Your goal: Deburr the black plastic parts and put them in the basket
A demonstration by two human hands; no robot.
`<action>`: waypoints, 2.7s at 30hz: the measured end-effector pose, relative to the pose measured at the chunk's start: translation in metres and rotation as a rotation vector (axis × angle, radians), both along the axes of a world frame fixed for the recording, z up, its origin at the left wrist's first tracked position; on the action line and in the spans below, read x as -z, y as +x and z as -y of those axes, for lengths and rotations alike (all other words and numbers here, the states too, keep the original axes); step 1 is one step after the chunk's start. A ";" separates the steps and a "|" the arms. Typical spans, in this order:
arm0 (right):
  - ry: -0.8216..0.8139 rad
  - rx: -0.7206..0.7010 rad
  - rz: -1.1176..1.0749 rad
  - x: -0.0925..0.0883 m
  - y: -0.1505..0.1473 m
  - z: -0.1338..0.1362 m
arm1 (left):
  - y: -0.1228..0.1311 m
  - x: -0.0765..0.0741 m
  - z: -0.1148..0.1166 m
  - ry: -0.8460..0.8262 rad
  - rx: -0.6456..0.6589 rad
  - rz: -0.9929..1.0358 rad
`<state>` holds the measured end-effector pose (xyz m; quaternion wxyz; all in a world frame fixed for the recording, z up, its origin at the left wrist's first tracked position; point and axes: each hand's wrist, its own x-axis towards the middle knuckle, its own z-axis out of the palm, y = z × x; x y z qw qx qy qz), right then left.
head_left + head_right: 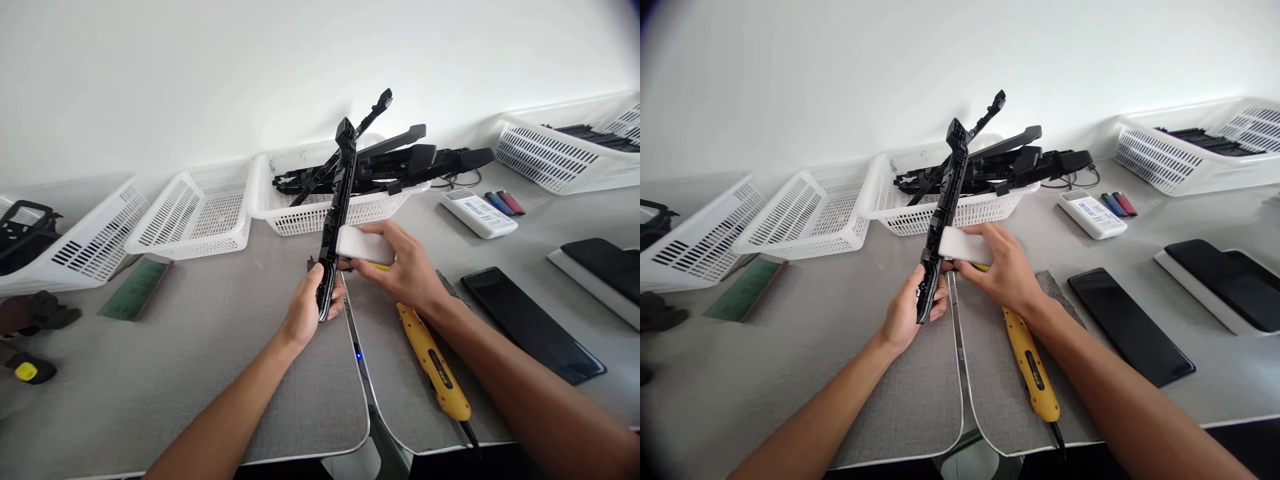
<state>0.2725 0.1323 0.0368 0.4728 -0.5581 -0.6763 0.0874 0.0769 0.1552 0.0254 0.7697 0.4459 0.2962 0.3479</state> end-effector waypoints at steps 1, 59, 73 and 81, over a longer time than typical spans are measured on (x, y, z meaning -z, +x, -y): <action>0.014 0.010 -0.002 -0.001 0.000 0.000 | 0.000 0.000 0.000 0.001 0.006 0.001; -0.580 -0.579 -0.195 -0.019 -0.016 0.011 | -0.004 -0.008 0.004 -0.078 -0.089 0.096; -0.376 -0.116 -0.312 -0.022 -0.003 0.007 | 0.000 -0.002 0.005 0.072 0.041 -0.009; -0.456 -0.100 -0.387 -0.019 0.003 0.003 | 0.000 0.001 0.007 0.069 0.122 -0.076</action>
